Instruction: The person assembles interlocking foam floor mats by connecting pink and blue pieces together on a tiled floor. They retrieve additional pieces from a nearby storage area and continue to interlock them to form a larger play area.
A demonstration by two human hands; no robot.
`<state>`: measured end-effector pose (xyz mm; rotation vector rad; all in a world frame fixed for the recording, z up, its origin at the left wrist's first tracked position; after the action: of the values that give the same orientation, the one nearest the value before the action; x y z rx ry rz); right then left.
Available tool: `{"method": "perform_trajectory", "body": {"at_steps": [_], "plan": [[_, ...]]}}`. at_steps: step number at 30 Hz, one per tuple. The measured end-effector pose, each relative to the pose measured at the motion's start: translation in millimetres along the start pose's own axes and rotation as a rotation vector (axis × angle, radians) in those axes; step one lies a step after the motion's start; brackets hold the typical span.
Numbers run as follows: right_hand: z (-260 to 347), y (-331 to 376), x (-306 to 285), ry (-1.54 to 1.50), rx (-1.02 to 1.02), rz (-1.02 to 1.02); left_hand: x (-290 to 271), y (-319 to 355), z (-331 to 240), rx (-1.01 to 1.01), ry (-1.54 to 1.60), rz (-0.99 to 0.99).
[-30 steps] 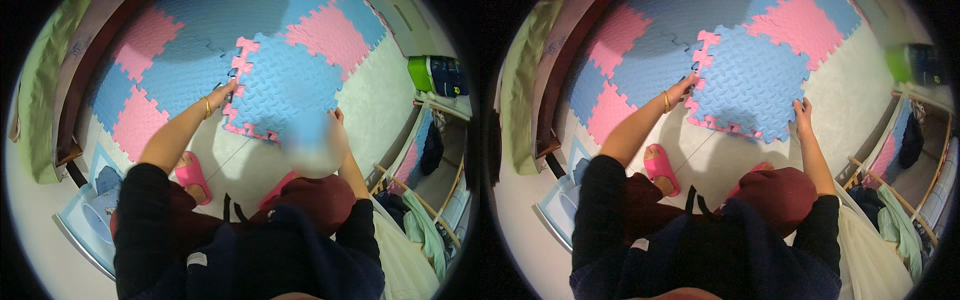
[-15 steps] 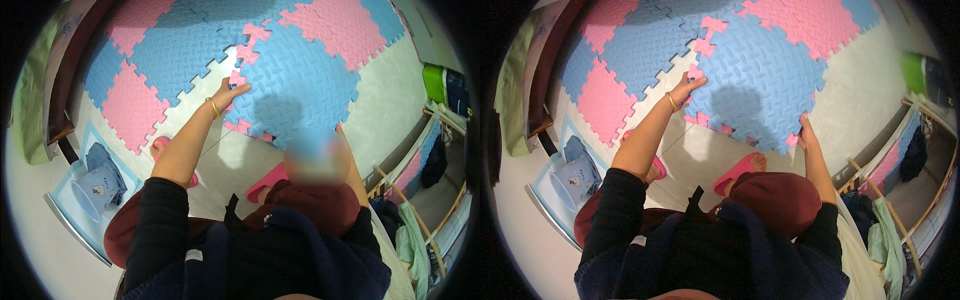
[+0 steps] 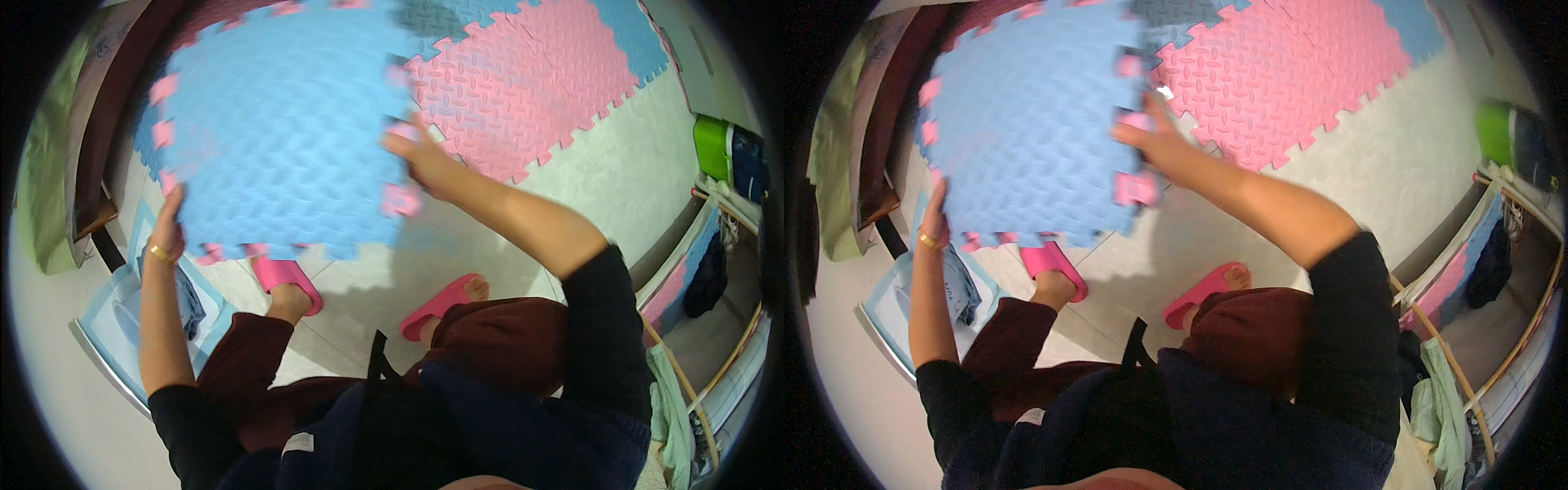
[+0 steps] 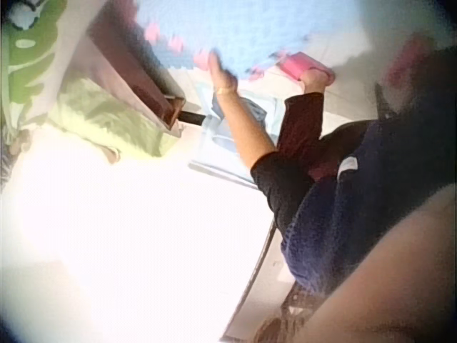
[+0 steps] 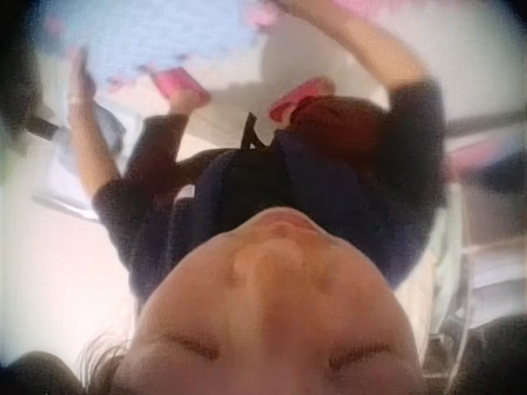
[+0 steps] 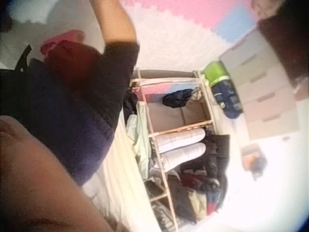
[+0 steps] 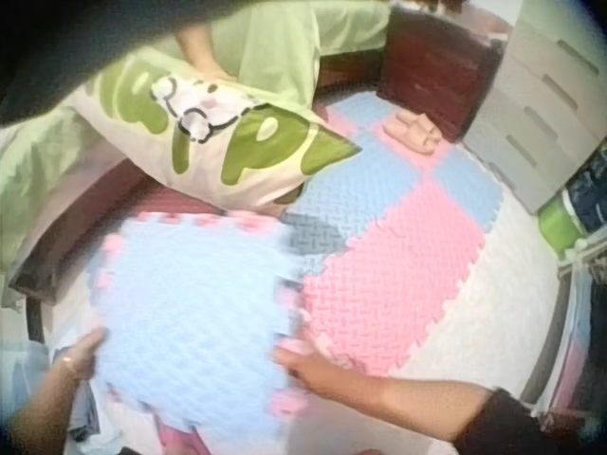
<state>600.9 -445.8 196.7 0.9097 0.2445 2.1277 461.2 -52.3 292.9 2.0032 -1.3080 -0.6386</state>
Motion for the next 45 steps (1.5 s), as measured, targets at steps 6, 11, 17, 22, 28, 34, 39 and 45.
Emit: {"method": "perform_trajectory", "body": {"at_steps": [6, 11, 17, 22, 28, 34, 39, 45], "plan": [[18, -173, 63, 0.14, -0.167, 0.074, -72, -62, -9, 0.223, 0.137, -0.173], [-1, -190, 87, 1.128, -0.257, -0.243, -132, -139, 55, 0.265, -0.504, -0.866], [7, -177, 106, 1.175, -0.395, -0.363, -78, -131, 21, 0.249, -0.349, -1.002], [64, -99, 67, 0.668, -0.487, -0.084, 52, -33, -15, 0.515, 0.473, -0.692], [64, 27, -56, 0.893, -0.644, -0.181, 165, 77, 193, 0.075, -0.226, -0.537], [-29, 92, -102, 1.295, -0.288, -0.225, 231, 65, 265, 0.099, 0.151, -0.342], [-45, 48, -83, 1.493, -0.251, -0.185, 197, 35, 247, 0.019, -0.063, -0.416], [-39, 27, -73, 1.696, -0.107, -0.154, 198, 27, 249, 0.12, -0.446, -0.431]]}}
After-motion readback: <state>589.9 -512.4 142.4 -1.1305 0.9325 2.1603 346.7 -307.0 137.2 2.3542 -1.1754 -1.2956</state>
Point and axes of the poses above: each hand's wrist, its own y-axis away from the middle knuckle, its own x-axis out of the palm, z = x × y, the point moved 2 cm from there along -y, towards the middle knuckle, and after that the axes turned 4 degrees about y, right-handed, at the moved point
